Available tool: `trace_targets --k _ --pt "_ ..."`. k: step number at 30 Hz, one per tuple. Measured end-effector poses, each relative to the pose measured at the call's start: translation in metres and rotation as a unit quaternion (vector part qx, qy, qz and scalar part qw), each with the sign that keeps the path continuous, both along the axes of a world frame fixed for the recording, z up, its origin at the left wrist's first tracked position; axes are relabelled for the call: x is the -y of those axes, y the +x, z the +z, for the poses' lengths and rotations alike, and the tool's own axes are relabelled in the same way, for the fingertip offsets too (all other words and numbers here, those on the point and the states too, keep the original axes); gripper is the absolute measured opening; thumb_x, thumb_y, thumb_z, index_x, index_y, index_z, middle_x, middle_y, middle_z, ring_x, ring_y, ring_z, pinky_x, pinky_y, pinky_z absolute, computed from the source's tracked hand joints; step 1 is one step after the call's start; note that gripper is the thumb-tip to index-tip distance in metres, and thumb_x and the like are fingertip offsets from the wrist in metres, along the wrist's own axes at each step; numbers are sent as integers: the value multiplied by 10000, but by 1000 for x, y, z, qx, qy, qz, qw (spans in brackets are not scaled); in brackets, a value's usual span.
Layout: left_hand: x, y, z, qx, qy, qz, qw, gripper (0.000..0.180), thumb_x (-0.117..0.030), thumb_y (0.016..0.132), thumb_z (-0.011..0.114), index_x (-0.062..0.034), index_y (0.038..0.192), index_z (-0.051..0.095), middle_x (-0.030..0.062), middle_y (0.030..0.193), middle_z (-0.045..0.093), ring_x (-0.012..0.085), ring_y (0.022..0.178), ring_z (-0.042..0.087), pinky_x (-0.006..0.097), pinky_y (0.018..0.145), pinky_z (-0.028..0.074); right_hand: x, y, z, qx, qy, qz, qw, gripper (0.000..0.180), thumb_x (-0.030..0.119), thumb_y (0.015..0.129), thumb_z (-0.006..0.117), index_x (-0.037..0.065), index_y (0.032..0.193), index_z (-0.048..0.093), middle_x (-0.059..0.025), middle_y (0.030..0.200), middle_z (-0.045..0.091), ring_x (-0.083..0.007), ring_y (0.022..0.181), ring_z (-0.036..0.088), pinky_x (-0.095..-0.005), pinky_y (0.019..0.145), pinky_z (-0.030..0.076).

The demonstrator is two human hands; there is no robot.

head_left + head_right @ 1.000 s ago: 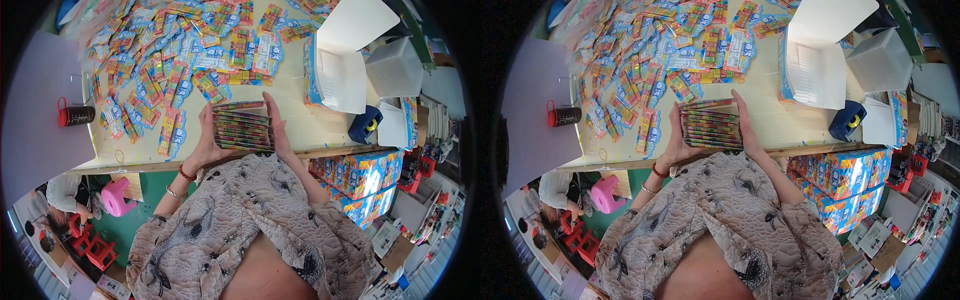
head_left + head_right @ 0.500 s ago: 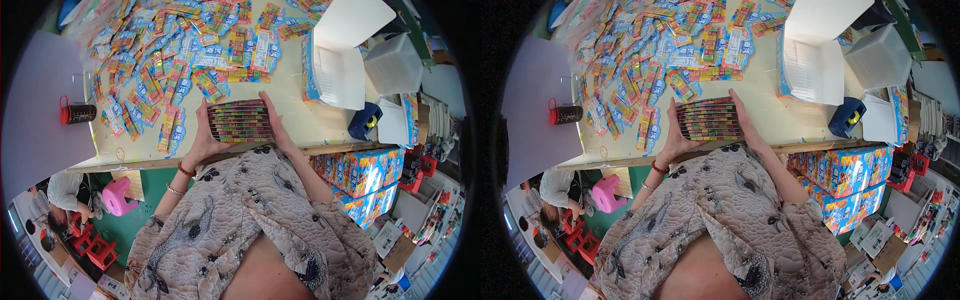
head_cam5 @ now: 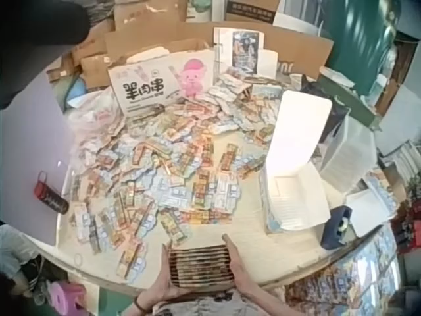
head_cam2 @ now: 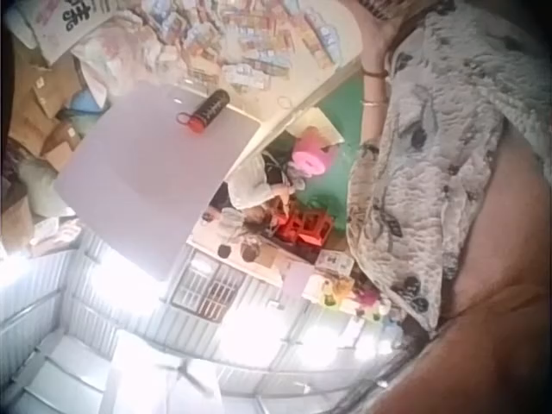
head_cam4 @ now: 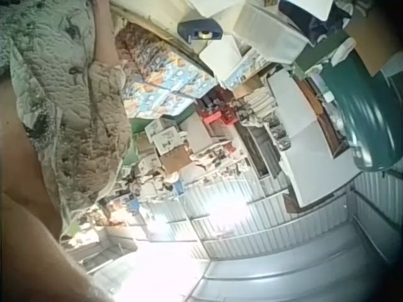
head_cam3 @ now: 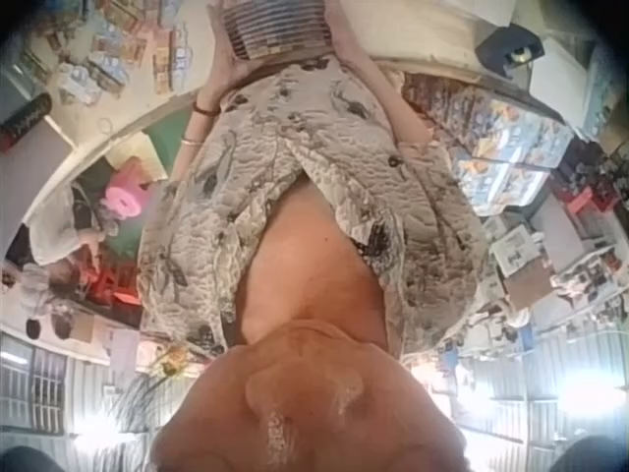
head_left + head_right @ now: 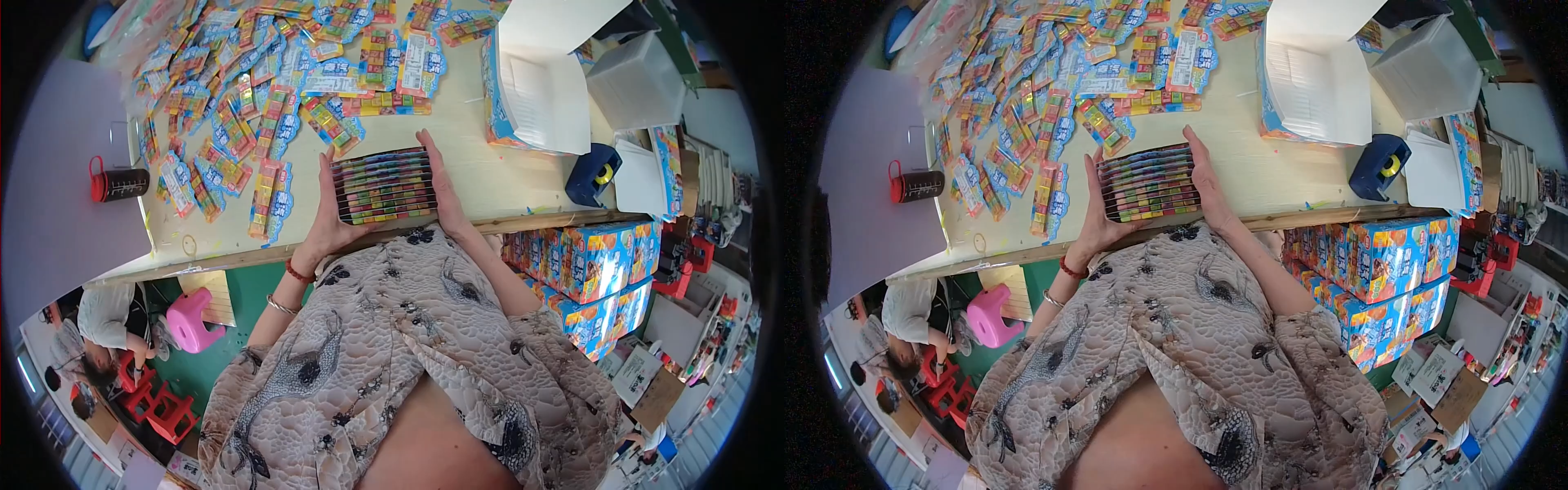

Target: Sorting small snack packets into piles and packing them into display boxes at a factory workbench.

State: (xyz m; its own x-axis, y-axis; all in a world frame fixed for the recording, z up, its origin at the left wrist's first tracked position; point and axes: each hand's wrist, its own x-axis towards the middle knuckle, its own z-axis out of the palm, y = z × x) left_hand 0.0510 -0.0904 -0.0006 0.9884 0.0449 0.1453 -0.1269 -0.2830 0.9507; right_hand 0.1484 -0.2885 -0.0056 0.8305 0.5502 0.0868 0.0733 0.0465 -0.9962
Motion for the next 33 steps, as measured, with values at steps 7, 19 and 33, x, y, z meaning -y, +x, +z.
trace_targets --k 7,19,33 --pt "-2 -3 4 -17 103 18 994 1263 -150 545 899 -61 1479 54 186 1453 193 328 1340 252 405 1101 299 7 4 2 -45 19 25 998 748 556 962 316 14 1466 210 -134 1518 228 -231 1387 232 -337 1126 168" --pt "1 0 4 -33 33 26 999 1284 -151 570 888 -61 1482 -11 189 1506 128 326 1354 247 407 1104 289 24 47 14 -191 -26 58 980 427 246 929 581 22 1289 531 -90 1238 596 -172 1188 510 -308 1031 368" --pt "1 1 11 -20 23 24 999 1348 -104 582 871 -60 1472 -140 194 1496 147 287 1274 345 384 1072 318 23 68 14 -228 -53 102 967 352 161 901 621 11 1218 590 -81 1175 631 -150 1096 572 -288 947 456"
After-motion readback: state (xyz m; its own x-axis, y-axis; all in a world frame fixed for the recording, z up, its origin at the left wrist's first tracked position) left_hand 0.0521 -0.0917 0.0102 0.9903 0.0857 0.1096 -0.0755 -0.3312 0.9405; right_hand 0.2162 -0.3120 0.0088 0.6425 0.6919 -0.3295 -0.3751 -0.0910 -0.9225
